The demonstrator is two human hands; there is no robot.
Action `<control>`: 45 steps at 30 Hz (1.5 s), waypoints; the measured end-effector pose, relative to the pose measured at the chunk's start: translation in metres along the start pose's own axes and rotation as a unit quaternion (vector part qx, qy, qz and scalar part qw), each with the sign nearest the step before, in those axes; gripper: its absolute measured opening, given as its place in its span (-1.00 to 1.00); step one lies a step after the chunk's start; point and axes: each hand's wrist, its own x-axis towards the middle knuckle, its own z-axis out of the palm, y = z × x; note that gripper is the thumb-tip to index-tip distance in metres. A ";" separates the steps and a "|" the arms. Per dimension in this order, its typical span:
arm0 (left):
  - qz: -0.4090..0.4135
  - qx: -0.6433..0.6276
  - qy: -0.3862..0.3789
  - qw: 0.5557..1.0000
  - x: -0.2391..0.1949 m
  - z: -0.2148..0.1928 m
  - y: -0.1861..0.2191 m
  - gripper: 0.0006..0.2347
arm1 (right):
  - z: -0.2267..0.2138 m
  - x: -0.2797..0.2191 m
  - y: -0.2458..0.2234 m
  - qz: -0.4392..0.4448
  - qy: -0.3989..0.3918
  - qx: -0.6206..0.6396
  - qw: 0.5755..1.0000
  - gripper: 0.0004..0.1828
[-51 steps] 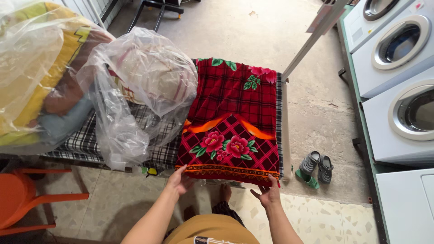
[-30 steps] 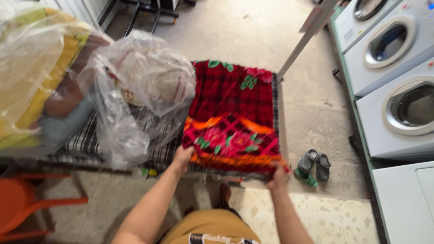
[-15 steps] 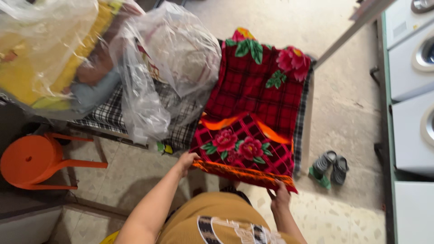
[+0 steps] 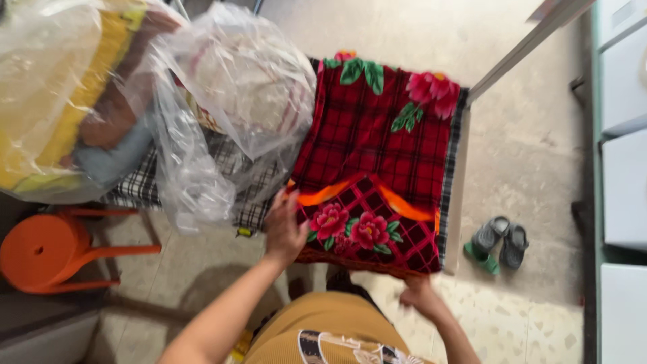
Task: The person folds a red floral towel and places it into a plastic bag. They then take a pink patterned blanket and a white cloth from a yellow basket, fold them, and place them into the same bag.
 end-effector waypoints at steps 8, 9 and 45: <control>0.017 0.244 -0.176 0.954 0.112 0.078 -0.012 -0.36 | -0.004 0.127 -0.128 -0.258 0.224 -0.310 0.887 -0.19; -0.018 0.247 -0.189 0.950 0.113 0.081 -0.020 -0.34 | -0.012 0.138 -0.121 -0.225 0.209 -0.329 0.893 -0.17; -0.037 0.138 -0.128 0.981 0.113 0.088 0.009 -0.20 | -0.050 0.211 -0.068 0.020 0.261 -0.442 0.858 -0.01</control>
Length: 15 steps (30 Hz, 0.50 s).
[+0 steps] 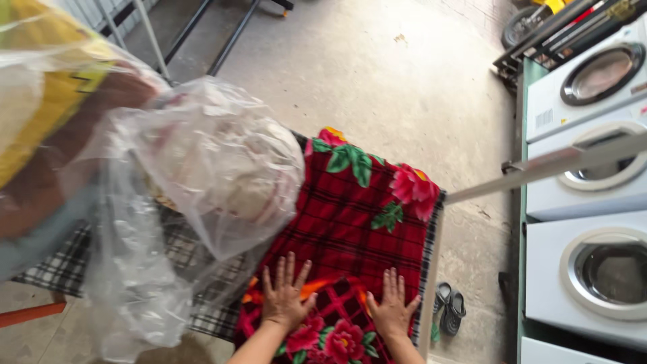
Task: The person folds a red floral towel and places it into a plastic bag. They then take a pink patterned blanket and a white cloth from a yellow basket, fold them, and place them into the same bag.
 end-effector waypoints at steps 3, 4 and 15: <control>0.005 -0.024 -0.009 1.000 0.000 0.002 -0.001 -0.19 | -0.011 0.013 -0.005 0.043 -0.070 0.004 0.997 0.03; 0.007 -0.031 -0.013 0.999 0.000 0.003 -0.001 -0.19 | -0.018 0.017 -0.008 0.043 -0.062 0.049 0.996 0.10; 0.029 -0.022 -0.094 0.995 0.003 -0.006 -0.007 -0.20 | -0.049 -0.004 -0.113 0.036 -0.119 0.089 0.988 0.25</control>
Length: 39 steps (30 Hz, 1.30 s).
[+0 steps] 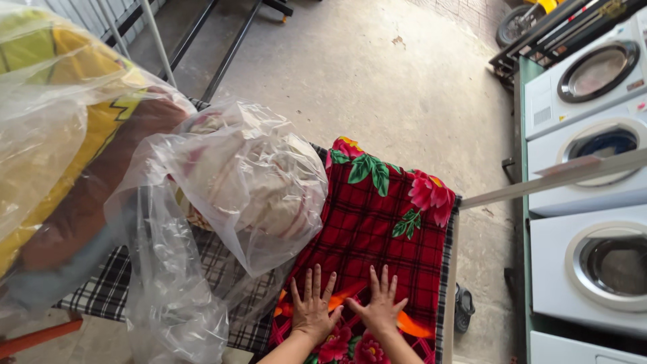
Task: The person folds a red floral towel and places it into a plastic bag. They then take a pink patterned blanket and a white cloth from a yellow basket, fold them, and place them into the same bag.
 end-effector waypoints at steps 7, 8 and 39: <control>-0.024 0.022 -0.122 0.992 0.007 -0.006 0.004 -0.23 | -0.003 0.017 0.080 -0.070 0.121 0.111 0.984 -0.16; -0.026 0.025 -0.133 0.990 0.003 -0.009 0.005 -0.23 | -0.002 0.015 0.076 -0.067 0.120 0.110 0.984 -0.15; -0.021 0.135 -0.080 0.987 0.001 0.009 0.009 -0.18 | -0.024 0.031 0.072 -0.025 0.124 0.197 0.972 -0.47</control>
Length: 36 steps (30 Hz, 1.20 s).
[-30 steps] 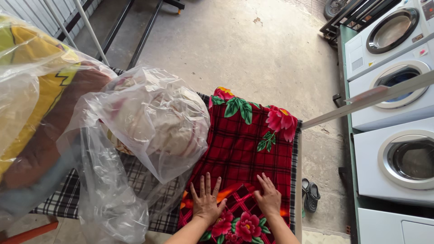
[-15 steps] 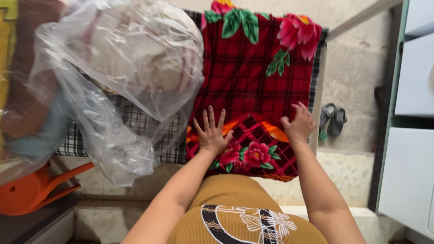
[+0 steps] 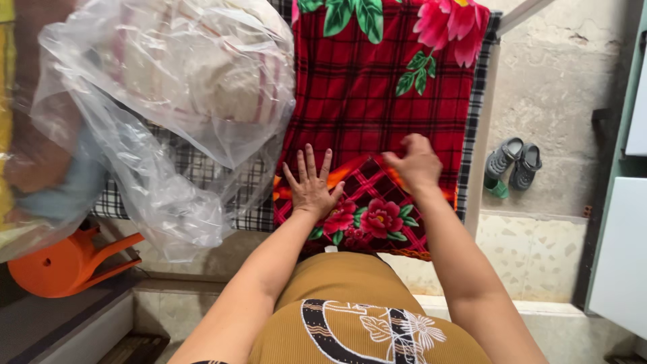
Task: The person folds a red floral towel and places it into a plastic bag. They then take a pink patterned blanket and a white cloth from a yellow basket, fold them, and place them into the same bag.
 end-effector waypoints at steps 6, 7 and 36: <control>-0.011 0.005 -0.013 1.000 0.001 -0.004 0.001 -0.19 | 0.010 -0.002 -0.037 -0.039 -0.004 -0.056 0.998 -0.58; -0.010 0.007 -0.020 1.000 0.000 -0.006 0.001 -0.19 | 0.005 -0.002 -0.033 -0.019 -0.020 -0.045 0.999 -0.66; -0.014 0.008 0.041 0.999 -0.007 0.002 0.007 -0.18 | -0.051 0.026 0.162 0.158 0.145 0.031 0.976 -0.01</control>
